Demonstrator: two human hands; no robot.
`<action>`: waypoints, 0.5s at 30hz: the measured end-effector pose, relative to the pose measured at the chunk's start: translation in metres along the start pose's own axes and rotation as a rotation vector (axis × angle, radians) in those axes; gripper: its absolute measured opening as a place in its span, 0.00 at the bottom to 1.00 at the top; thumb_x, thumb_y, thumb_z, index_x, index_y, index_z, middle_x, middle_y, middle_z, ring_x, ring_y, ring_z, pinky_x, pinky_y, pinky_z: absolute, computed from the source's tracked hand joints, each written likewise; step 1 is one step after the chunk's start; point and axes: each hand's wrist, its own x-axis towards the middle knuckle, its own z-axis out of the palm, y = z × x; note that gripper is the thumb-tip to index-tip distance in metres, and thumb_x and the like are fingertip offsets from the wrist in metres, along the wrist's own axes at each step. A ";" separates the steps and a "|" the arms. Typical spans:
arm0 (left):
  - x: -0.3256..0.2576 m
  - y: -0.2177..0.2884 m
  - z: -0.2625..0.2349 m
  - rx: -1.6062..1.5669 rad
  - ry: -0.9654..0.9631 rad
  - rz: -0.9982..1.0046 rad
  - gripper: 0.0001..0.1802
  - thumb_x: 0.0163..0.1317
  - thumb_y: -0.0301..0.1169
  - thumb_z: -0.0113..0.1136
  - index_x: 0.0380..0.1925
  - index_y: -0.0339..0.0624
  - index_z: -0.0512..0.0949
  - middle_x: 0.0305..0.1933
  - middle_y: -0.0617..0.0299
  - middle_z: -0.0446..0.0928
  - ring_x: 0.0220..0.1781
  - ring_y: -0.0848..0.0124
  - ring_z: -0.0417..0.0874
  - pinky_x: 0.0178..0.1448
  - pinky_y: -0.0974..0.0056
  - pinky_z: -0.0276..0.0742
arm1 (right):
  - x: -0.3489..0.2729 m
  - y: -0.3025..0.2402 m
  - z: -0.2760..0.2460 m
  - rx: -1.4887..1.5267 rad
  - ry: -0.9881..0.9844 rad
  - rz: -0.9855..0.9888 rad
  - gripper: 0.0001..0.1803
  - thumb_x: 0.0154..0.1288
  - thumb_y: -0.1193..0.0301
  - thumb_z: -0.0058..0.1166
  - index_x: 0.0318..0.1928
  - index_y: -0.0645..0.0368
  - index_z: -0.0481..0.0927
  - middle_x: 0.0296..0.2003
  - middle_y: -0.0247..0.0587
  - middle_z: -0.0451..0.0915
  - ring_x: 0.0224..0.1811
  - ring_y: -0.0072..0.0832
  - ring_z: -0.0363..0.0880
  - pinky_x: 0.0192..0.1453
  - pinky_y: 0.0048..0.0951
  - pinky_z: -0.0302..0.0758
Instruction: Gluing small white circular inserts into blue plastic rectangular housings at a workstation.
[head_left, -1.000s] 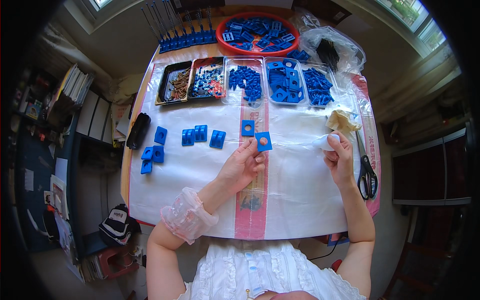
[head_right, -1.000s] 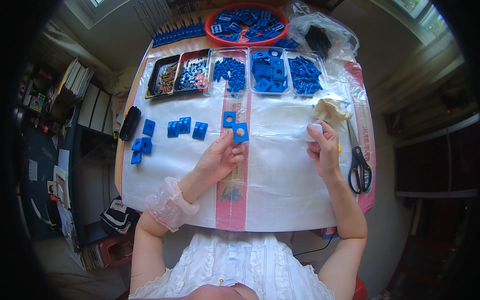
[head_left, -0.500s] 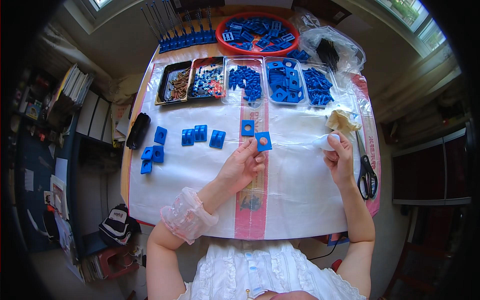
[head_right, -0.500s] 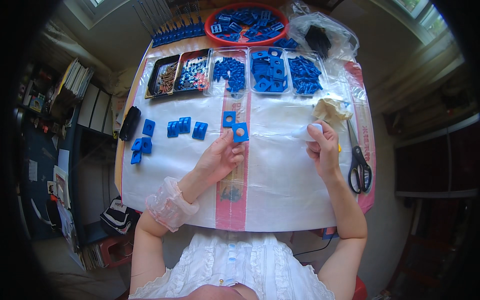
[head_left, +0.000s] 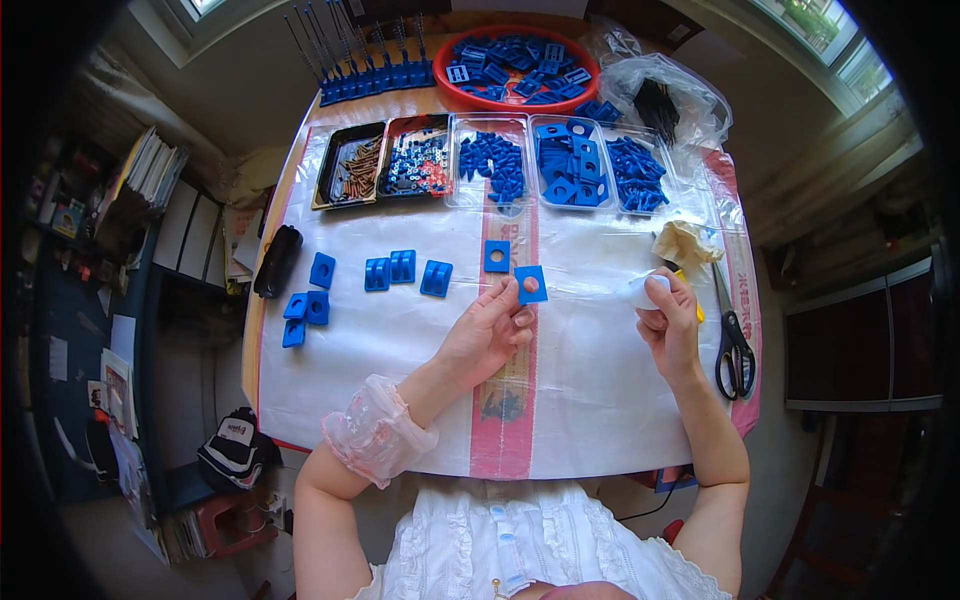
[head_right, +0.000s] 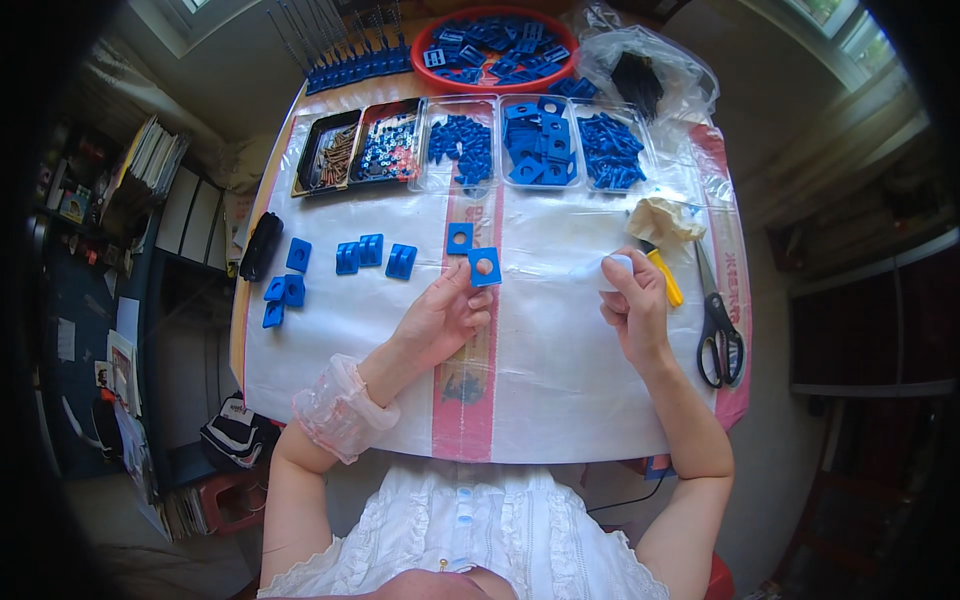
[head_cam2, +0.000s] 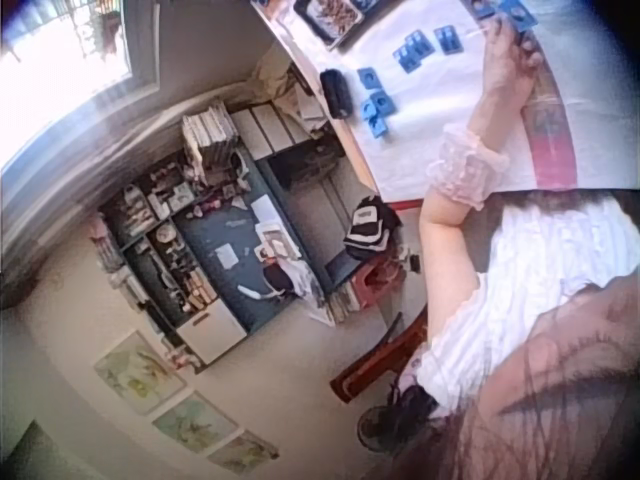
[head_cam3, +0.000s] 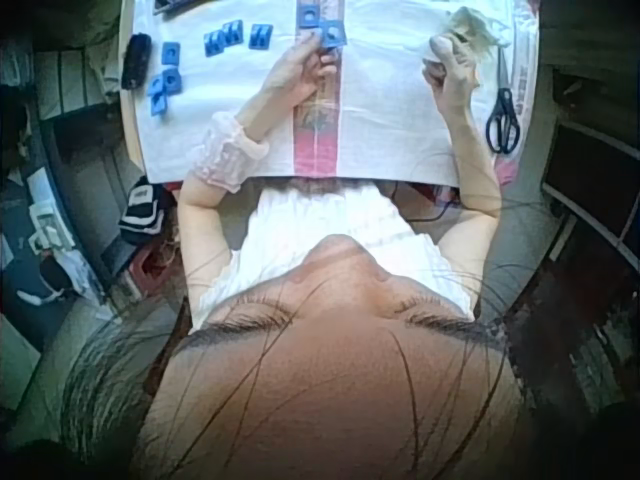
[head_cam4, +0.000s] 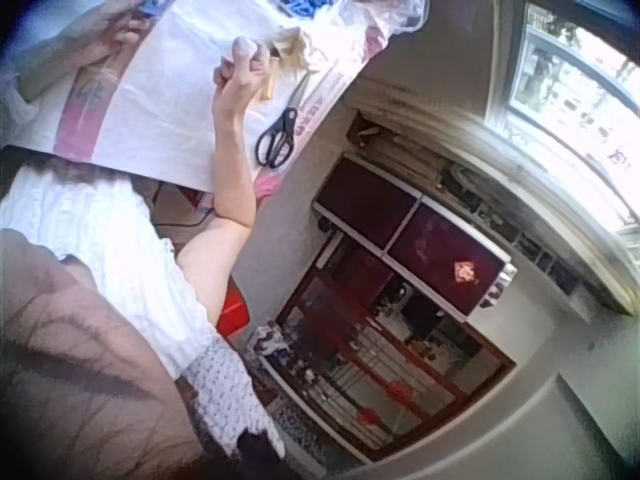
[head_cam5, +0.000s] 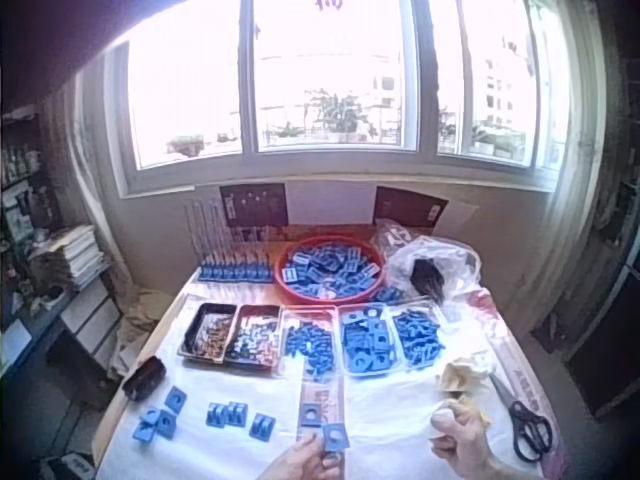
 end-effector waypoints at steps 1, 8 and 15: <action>0.001 0.000 0.000 -0.001 -0.004 0.001 0.11 0.76 0.41 0.51 0.51 0.51 0.70 0.45 0.74 0.73 0.36 0.80 0.64 0.34 0.77 0.63 | 0.000 0.000 0.000 0.000 -0.001 -0.001 0.04 0.68 0.69 0.59 0.36 0.48 0.76 0.20 0.19 0.66 0.17 0.07 0.54 0.18 0.16 0.46; 0.000 -0.002 -0.001 0.001 -0.009 0.005 0.09 0.76 0.40 0.50 0.49 0.51 0.70 0.45 0.74 0.73 0.36 0.80 0.64 0.34 0.77 0.63 | 0.000 0.001 0.002 0.001 0.009 0.005 0.04 0.68 0.69 0.59 0.37 0.48 0.76 0.20 0.18 0.65 0.16 0.08 0.53 0.19 0.17 0.44; 0.001 -0.002 0.000 0.007 -0.016 -0.001 0.09 0.76 0.40 0.50 0.49 0.51 0.70 0.45 0.74 0.73 0.36 0.80 0.64 0.34 0.76 0.63 | 0.000 0.002 0.002 0.002 0.003 0.012 0.05 0.68 0.70 0.59 0.37 0.48 0.76 0.19 0.18 0.64 0.15 0.08 0.52 0.18 0.18 0.44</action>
